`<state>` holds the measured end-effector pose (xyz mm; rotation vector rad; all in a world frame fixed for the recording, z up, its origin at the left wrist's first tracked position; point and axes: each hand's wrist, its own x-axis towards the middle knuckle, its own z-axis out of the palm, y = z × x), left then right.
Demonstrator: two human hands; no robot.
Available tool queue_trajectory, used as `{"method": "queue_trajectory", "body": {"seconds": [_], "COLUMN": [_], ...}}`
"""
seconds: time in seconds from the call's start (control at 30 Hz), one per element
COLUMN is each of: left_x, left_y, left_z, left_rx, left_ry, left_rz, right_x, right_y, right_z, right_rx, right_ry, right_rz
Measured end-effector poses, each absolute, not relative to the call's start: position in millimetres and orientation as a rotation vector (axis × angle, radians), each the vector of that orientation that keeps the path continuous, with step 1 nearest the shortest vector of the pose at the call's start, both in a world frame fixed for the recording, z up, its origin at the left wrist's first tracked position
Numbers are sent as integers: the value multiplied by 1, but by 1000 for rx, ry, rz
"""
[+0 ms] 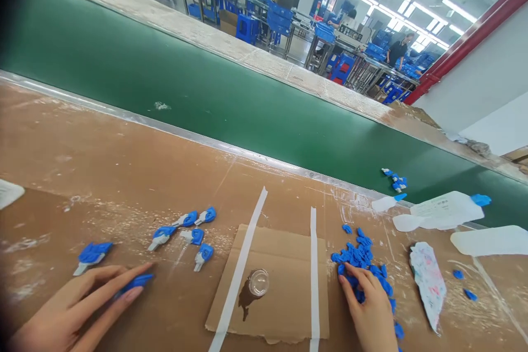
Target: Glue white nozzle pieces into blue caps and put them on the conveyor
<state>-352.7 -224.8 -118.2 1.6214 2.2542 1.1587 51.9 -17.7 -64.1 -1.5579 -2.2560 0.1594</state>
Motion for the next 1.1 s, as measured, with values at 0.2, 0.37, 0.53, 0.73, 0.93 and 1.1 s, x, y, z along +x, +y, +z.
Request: {"method": "queue_trajectory", "body": {"seconds": [0.2,0.37,0.53,0.73,0.93,1.1], "left_x": [-347,-310,-298,-306,-306,-293], "left_y": [-199,-164,-148,-155,-174,-181], "left_z": [-83,-71,-79,-77,-68,-64], "left_rx": [1919,2162,2292,2267,1943,1654], "left_ry": [2538,2437,2453,2239,1820,1544], "left_rz": [975,896,805,1044,1194,1302], "right_x": [51,46,42,45,33,-29], "right_y": [-16,-16,-25,-30,-38,-64], "right_z": [-80,-74,-70,-73,-44,-12], "right_rx": [-1371,-1430,-1503,-1445,-1250,-912], "right_ry": [-2255,-2245,-2283,-2289,-2272,-2472], "right_rz": [218,273,269,150,59,162]}}
